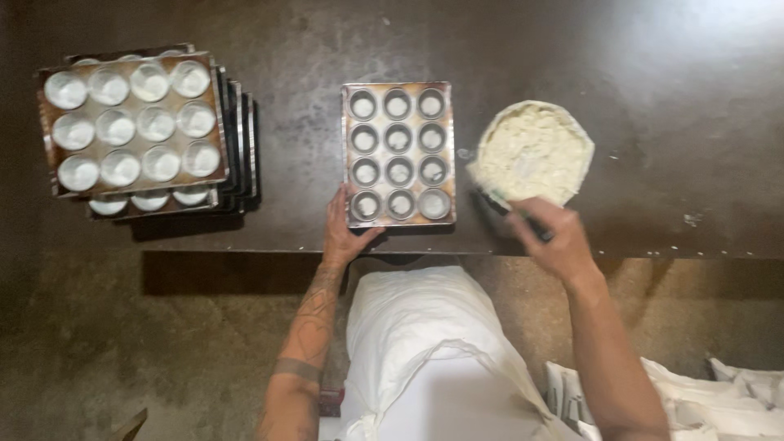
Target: The person dips a brush into a bowl of shortening and coats the cavities of metal baking tins.
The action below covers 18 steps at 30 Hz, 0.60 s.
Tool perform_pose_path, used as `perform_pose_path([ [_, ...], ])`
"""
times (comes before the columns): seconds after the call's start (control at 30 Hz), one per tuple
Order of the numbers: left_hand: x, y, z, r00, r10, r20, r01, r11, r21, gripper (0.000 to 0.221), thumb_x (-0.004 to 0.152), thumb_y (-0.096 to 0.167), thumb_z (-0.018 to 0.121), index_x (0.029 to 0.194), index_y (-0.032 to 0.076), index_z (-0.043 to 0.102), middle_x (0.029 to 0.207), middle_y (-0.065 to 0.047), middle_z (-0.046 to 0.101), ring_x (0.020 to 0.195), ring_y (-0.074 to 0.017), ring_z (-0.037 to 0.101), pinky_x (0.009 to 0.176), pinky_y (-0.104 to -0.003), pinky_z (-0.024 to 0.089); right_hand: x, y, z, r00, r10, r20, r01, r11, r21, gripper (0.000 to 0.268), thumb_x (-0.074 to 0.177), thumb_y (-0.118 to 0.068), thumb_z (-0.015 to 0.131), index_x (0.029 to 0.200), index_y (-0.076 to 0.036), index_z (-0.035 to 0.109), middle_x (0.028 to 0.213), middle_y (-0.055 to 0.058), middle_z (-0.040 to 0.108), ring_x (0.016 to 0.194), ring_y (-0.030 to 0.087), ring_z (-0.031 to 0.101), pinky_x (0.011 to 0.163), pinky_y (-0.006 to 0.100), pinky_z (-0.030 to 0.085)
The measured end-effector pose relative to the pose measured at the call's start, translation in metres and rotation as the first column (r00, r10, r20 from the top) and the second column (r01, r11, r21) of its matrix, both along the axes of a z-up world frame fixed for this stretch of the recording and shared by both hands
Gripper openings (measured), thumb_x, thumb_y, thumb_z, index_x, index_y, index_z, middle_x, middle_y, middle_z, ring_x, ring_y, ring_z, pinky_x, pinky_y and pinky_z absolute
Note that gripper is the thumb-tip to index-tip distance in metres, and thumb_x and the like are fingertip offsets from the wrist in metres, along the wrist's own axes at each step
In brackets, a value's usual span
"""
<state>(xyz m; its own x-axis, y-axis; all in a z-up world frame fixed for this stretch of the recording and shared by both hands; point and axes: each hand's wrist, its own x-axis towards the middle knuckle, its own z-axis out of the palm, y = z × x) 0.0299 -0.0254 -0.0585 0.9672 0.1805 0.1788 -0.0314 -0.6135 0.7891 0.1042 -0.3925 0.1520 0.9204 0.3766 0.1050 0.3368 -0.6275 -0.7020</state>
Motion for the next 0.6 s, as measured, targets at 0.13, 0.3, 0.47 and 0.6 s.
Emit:
perform_pose_path([
  [0.13, -0.002, 0.001, 0.007, 1.0, 0.011, -0.029, -0.011, 1.0, 0.0, 0.125, 0.066, 0.046, 0.096, 0.159, -0.003, 0.027, 0.155, -0.026, 0.043, 0.141, -0.0404, 0.044, 0.117, -0.049, 0.04, -0.003, 0.053, 0.016, 0.844, 0.519, 0.134, -0.489, 0.848, -0.204, 0.036, 0.08, -0.011, 0.073, 0.115, -0.013, 0.075, 0.109, 0.009, 0.075, 0.096, 0.028, 0.07, 0.078, 0.039, 0.058],
  [0.3, -0.001, 0.003, 0.004, 0.997, -0.024, 0.07, 0.021, 0.999, 0.036, 0.123, 0.067, 0.044, 0.096, 0.157, -0.004, 0.028, 0.156, -0.028, 0.042, 0.141, -0.0426, 0.044, 0.117, -0.05, 0.039, 0.005, 0.107, -0.003, 0.641, 0.766, 0.042, -0.614, 0.545, -0.571, 0.038, 0.075, -0.009, 0.065, 0.112, -0.004, 0.07, 0.1, 0.01, 0.071, 0.092, 0.03, 0.069, 0.071, 0.042, 0.057],
  [0.47, -0.003, 0.003, 0.008, 0.997, -0.019, 0.069, 0.022, 0.999, -0.041, 0.119, 0.07, 0.041, 0.094, 0.159, -0.003, 0.029, 0.153, -0.024, 0.048, 0.139, -0.04, 0.047, 0.116, -0.048, 0.042, 0.015, 0.154, -0.04, 0.625, 0.78, 0.015, -0.609, 0.5, -0.616, 0.021, 0.079, -0.017, 0.066, 0.097, -0.006, 0.068, 0.094, 0.014, 0.071, 0.092, 0.032, 0.071, 0.071, 0.044, 0.057],
  [0.6, -0.002, 0.004, 0.014, 0.998, -0.013, 0.053, 0.013, 1.0, -0.001, 0.12, 0.066, 0.038, 0.096, 0.156, -0.005, 0.03, 0.154, -0.027, 0.045, 0.138, -0.0418, 0.046, 0.114, -0.049, 0.042, 0.033, 0.17, -0.082, 0.913, 0.392, -0.118, -0.408, 0.848, -0.339, 0.027, 0.096, -0.028, 0.064, 0.094, -0.002, 0.07, 0.075, 0.018, 0.071, 0.073, 0.036, 0.071, 0.068, 0.047, 0.055],
])
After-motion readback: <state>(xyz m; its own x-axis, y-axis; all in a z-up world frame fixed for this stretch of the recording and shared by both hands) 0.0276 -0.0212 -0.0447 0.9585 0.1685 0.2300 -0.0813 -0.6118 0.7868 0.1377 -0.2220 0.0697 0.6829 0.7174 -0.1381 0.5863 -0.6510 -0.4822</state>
